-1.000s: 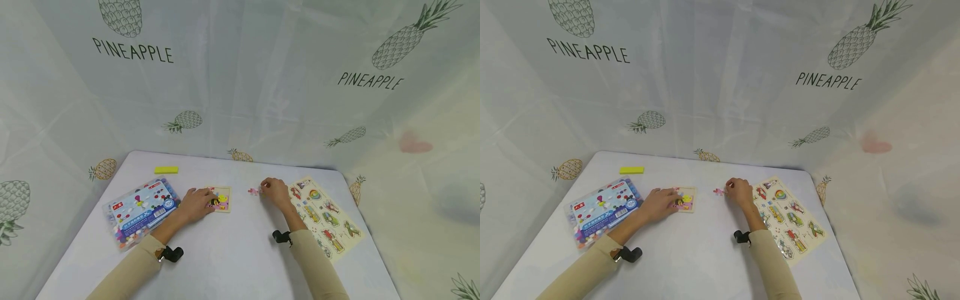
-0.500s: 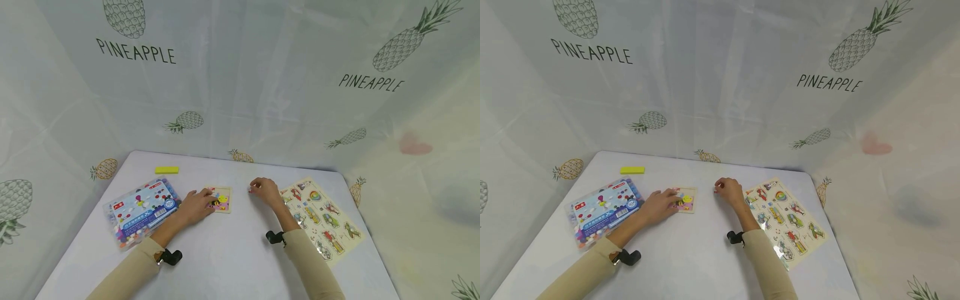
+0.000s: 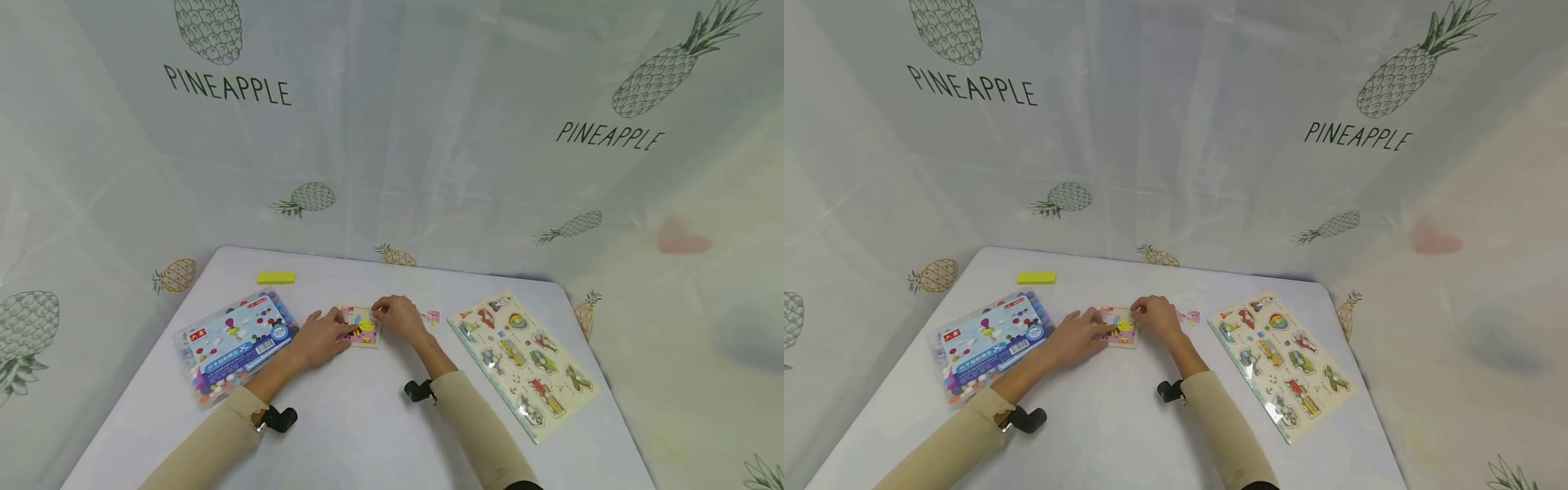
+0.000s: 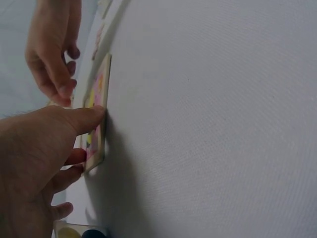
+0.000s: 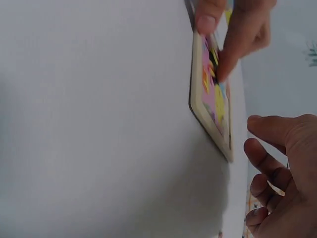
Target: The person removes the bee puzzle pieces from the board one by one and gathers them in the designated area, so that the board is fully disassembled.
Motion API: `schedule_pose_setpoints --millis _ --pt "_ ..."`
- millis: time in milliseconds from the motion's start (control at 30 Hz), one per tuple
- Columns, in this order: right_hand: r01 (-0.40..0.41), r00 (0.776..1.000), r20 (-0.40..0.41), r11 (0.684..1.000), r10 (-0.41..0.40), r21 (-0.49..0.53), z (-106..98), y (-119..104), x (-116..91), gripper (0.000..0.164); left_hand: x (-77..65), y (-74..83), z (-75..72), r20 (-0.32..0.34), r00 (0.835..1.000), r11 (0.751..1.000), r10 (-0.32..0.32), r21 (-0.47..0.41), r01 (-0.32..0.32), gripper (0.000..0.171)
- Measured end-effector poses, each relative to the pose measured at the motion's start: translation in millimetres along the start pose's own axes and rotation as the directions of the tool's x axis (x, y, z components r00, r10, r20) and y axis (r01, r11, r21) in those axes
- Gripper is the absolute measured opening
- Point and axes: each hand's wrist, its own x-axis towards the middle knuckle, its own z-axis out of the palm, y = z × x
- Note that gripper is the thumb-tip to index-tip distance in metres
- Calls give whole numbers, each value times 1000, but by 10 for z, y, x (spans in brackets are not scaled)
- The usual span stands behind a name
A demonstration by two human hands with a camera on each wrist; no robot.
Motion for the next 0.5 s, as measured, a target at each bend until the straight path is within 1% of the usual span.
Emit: schedule_pose_setpoints --millis 67,233,367,500 --pt "10 1000 14 1000 -10 11 47 -62 19 14 -2 -3 -7 5 1000 1000 10 20 -10 40" --pt "47 998 32 999 -47 -4 174 -169 61 16 -6 -18 -9 12 999 998 32 52 -33 42" --pt "43 999 26 998 -42 -39 277 -207 77 17 -7 -35 -3 17 999 998 34 50 -35 43" --pt "30 1000 2 997 -30 -65 348 -232 80 19 -5 -57 -4 38 999 999 33 40 -34 44"
